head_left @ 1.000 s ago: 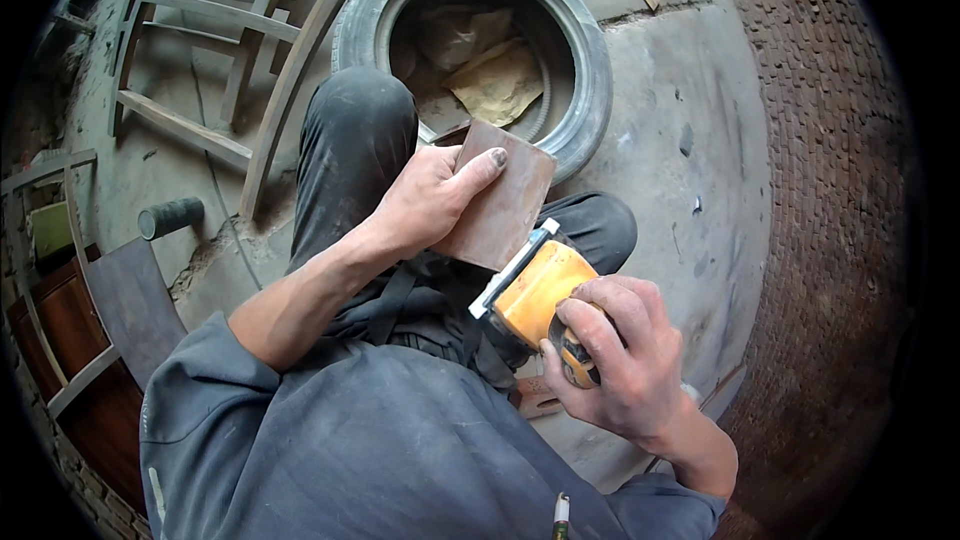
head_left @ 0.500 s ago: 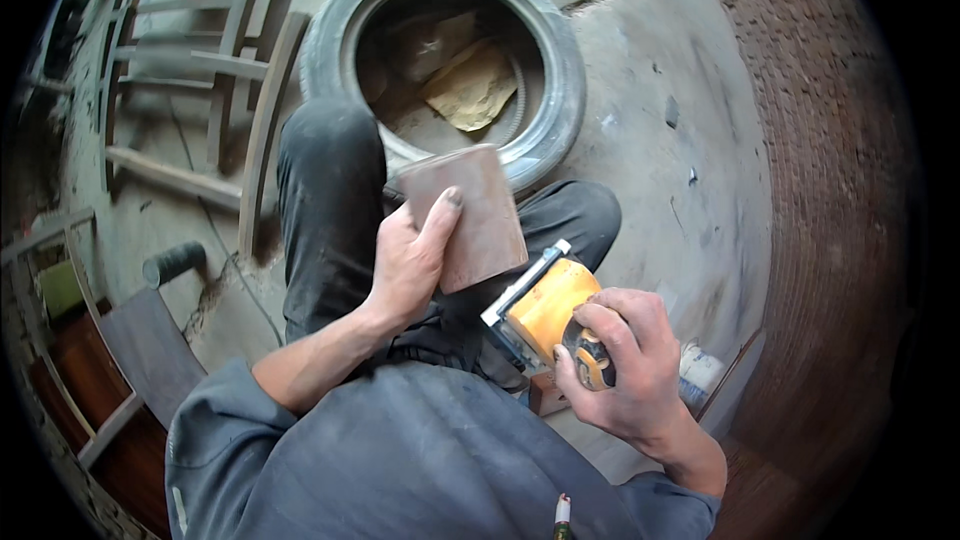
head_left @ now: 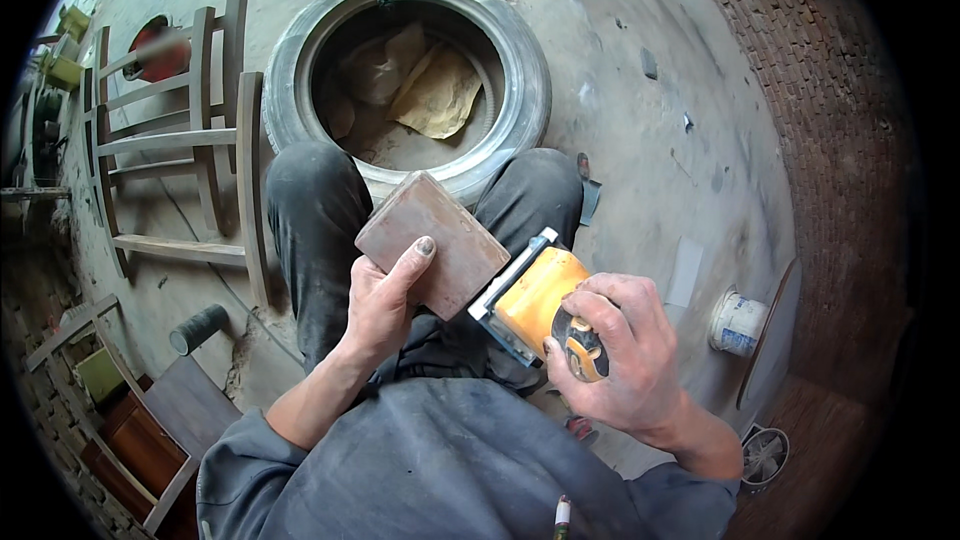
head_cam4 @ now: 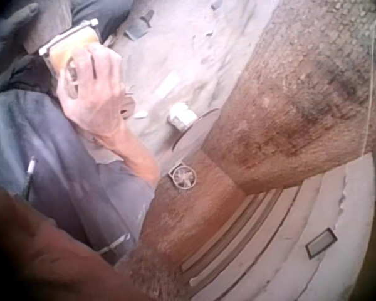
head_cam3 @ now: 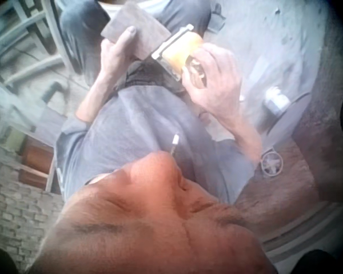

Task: The person carves a decorative pattern into a rectangular wooden block using a small chisel. They then use a handheld electric sander to smooth the carved surface and edges of the block.

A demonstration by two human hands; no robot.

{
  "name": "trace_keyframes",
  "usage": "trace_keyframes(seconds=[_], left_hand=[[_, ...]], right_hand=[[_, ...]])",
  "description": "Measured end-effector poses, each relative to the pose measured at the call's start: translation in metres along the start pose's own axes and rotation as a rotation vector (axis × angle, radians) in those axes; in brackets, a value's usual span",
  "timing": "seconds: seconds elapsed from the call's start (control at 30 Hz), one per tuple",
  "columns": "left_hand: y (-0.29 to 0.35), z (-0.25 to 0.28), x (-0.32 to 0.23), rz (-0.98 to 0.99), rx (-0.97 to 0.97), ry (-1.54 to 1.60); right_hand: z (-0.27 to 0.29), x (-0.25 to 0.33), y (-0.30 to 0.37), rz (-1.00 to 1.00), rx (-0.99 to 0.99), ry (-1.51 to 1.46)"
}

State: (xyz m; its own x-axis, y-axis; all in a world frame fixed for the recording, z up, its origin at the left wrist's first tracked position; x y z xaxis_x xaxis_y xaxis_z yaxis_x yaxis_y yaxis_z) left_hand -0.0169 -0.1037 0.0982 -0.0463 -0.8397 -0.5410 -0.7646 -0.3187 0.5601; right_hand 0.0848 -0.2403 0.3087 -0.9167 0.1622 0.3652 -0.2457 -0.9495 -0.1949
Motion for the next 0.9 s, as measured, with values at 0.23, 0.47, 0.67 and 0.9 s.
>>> trace_keyframes(seconds=[0.23, 0.47, 0.67, 0.9], left_hand=[[-0.001, -0.001, 0.001, -0.011, -0.012, -0.01], [0.001, -0.002, 0.004, 0.026, 0.005, -0.022], [0.0, -0.002, 0.005, -0.001, -0.006, -0.008], [-0.001, -0.002, 0.002, -0.015, -0.014, -0.024]], right_hand=[[-0.004, 0.009, -0.009, 0.047, -0.004, 0.042], [-0.014, 0.014, -0.023, 0.075, 0.0, 0.046], [-0.015, 0.016, -0.025, 0.072, -0.016, 0.062], [-0.014, 0.015, -0.019, 0.051, -0.034, 0.054]])
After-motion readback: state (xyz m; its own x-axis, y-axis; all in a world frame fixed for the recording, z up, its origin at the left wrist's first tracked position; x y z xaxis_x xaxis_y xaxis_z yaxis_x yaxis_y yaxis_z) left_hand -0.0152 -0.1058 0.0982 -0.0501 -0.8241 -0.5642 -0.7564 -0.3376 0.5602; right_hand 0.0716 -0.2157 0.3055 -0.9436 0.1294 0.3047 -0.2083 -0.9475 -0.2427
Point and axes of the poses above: each hand's wrist, its own y-axis away from the middle knuckle, its own z-axis out of the back of the hand, x = y × z, the point moved 10 cm from there along -y, towards the middle knuckle, and after that the axes turned 11 degrees about z, right-handed, at the moved point
